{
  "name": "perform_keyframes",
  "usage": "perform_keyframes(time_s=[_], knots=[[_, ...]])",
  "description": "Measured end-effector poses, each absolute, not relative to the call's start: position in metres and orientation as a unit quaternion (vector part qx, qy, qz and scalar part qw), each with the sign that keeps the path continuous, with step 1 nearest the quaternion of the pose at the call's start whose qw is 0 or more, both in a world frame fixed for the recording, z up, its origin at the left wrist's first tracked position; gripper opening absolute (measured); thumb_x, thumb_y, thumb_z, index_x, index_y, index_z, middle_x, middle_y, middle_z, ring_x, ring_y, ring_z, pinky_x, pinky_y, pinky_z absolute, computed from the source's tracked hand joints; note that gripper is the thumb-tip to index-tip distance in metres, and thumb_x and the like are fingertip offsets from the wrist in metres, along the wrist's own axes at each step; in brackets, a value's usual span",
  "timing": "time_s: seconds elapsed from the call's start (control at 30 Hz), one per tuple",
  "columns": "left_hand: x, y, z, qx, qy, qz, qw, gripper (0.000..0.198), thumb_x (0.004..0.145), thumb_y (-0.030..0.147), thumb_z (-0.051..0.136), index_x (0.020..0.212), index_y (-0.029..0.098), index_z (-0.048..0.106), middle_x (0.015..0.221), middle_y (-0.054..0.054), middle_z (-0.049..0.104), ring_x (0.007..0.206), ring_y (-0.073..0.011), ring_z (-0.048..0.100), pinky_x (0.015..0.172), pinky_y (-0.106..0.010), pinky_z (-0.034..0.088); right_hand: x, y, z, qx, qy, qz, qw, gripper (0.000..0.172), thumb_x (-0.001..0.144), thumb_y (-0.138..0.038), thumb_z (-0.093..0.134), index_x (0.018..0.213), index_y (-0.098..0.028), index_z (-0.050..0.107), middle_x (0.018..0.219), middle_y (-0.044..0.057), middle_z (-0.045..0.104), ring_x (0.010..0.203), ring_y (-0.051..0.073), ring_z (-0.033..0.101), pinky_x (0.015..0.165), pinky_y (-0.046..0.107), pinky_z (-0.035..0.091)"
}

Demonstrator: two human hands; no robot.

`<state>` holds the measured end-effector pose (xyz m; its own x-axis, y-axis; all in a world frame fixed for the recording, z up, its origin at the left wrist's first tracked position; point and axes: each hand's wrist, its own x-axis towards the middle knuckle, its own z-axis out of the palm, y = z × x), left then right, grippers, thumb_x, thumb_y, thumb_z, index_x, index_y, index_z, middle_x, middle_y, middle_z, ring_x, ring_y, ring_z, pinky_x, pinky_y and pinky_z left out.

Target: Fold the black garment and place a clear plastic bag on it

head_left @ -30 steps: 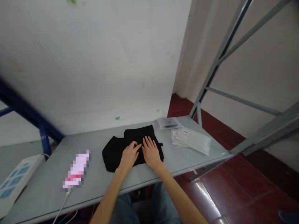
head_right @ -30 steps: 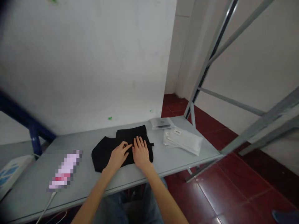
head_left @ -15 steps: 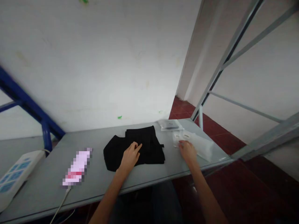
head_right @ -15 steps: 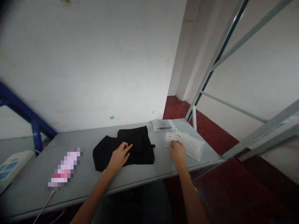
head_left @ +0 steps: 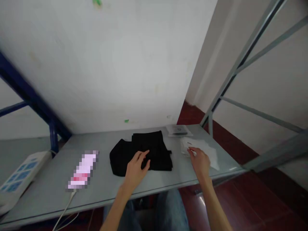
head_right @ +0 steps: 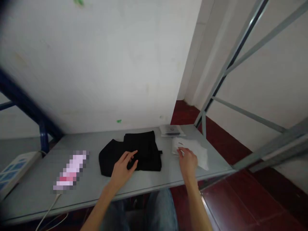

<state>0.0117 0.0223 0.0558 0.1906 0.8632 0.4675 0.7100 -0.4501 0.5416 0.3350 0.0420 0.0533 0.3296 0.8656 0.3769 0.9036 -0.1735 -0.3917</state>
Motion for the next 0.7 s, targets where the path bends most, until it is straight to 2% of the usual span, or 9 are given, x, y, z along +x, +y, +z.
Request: perform_keyframes(time_s=[0.1,0.17,0.23,0.33,0.43,0.53,0.7], knots=[[0.022,0.025,0.058,0.757,0.500,0.393,0.152,0.047,0.101,0.033,0.054,0.148,0.031,0.051,0.107,-0.003,0.066,0.089,-0.0157,0.068,0.083,-0.028,0.059,0.286,0.030,0.073,-0.673,-0.639,-0.072,0.365,0.036,0.105,-0.034,0.047,0.108,-0.022,0.080,0.109,0.012,0.078,0.101,0.027,0.068,0.095,0.041,0.047],[0.026,0.028,0.057,0.757,0.478,0.411,0.174,0.048,0.101,0.033,0.056,0.149,0.031,0.051,0.110,-0.004,0.069,0.091,-0.0161,0.069,0.081,-0.028,0.059,0.247,0.024,0.083,-0.582,-0.728,-0.035,0.361,0.033,0.106,-0.030,0.048,0.113,-0.027,0.079,0.110,0.009,0.077,0.105,0.025,0.067,0.098,0.040,0.047],[0.022,0.030,0.055,0.753,0.461,0.439,0.166,0.037,0.101,0.031,0.057,0.137,0.028,0.061,0.110,-0.005,0.072,0.093,-0.0171,0.071,0.081,-0.028,0.060,0.212,0.022,0.086,-0.510,-0.780,-0.019,0.363,0.029,0.105,-0.025,0.052,0.116,-0.031,0.078,0.108,0.006,0.077,0.104,0.023,0.066,0.098,0.040,0.047],[0.006,0.030,0.048,0.744,0.461,0.471,0.111,0.020,0.101,0.026,0.056,0.112,0.022,0.073,0.100,-0.005,0.076,0.089,-0.0187,0.073,0.081,-0.030,0.060,0.179,0.025,0.079,-0.440,-0.803,-0.023,0.401,0.023,0.103,-0.022,0.060,0.117,-0.029,0.076,0.102,0.004,0.077,0.097,0.021,0.066,0.091,0.037,0.048],[-0.012,0.028,0.042,0.743,0.474,0.467,0.076,0.018,0.100,0.023,0.057,0.100,0.021,0.075,0.092,-0.005,0.077,0.084,-0.0191,0.074,0.078,-0.030,0.060,0.165,0.030,0.068,-0.402,-0.813,-0.039,0.420,0.017,0.101,-0.023,0.065,0.114,-0.028,0.075,0.095,0.002,0.076,0.090,0.020,0.066,0.086,0.036,0.048],[-0.021,0.027,0.040,0.746,0.473,0.461,0.085,0.017,0.099,0.023,0.059,0.096,0.021,0.077,0.091,-0.004,0.078,0.083,-0.0188,0.074,0.077,-0.029,0.060,0.162,0.032,0.063,-0.390,-0.815,-0.048,0.426,0.011,0.100,-0.025,0.067,0.107,-0.028,0.076,0.096,0.002,0.075,0.090,0.019,0.065,0.086,0.036,0.047],[-0.034,0.027,0.038,0.718,0.478,0.489,0.131,0.019,0.097,0.026,0.063,0.104,0.023,0.080,0.096,-0.004,0.081,0.086,-0.0186,0.076,0.078,-0.028,0.060,0.181,0.035,0.062,-0.395,-0.821,-0.051,0.408,0.010,0.101,-0.023,0.066,0.101,-0.027,0.075,0.101,0.002,0.074,0.095,0.021,0.063,0.090,0.038,0.045]])
